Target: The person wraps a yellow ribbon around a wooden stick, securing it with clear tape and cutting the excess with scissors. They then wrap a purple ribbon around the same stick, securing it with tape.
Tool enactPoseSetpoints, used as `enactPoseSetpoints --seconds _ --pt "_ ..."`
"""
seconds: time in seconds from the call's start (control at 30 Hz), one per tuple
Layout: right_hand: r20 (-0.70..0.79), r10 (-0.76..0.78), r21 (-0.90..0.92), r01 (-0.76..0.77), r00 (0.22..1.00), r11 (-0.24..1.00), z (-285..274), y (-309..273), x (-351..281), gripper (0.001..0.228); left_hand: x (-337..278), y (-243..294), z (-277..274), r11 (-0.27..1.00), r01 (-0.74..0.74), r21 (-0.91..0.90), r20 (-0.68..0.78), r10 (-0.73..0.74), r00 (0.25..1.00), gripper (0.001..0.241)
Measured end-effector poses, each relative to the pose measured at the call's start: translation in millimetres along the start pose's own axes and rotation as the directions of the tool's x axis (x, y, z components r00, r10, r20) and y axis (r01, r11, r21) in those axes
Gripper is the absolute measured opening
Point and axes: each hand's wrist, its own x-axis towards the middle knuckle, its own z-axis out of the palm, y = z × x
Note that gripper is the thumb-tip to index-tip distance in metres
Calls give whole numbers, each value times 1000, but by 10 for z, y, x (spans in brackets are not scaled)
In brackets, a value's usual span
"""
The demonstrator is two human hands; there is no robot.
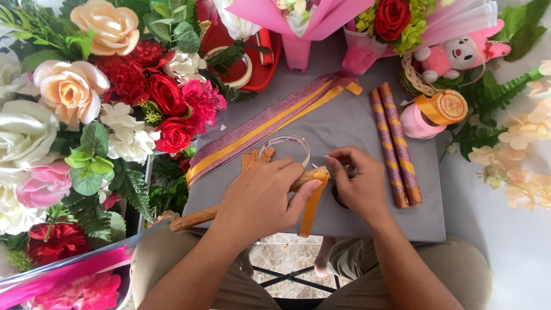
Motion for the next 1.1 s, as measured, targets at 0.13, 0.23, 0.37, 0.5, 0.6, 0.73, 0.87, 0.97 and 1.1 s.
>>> enactPoseSetpoints --seconds 0.13,0.23,0.37,0.5,0.6,0.73,0.87,0.97,1.1 --pt "31 -22 186 16 999 982 -216 -170 56 8 -6 33 -24 1000 7 5 24 -7 1000 40" --pt "46 -77 221 65 996 973 -337 -256 85 16 10 28 -8 1000 9 22 37 -10 999 39" --pt "36 -83 233 73 996 970 -543 -339 49 5 20 19 62 998 6 62 48 -9 999 39" --pt "62 -104 273 84 993 958 -667 -441 10 16 29 21 158 992 5 126 80 -15 997 41" --pt "101 -208 224 182 973 958 -739 -622 9 19 17 56 197 988 -1 153 98 -14 995 41" --pt "150 -385 54 381 911 923 -751 -753 1 21 11 70 276 982 11 186 131 -36 991 41" --pt "168 -450 -38 462 877 886 -724 -645 -34 22 1 71 322 977 5 212 161 -40 986 40" --pt "191 -476 -111 501 858 858 -715 -607 -55 23 -9 73 350 977 13 214 178 -52 983 41" --pt "229 -479 -158 518 847 840 -726 -639 -51 19 -7 76 371 974 26 225 205 -73 976 42"
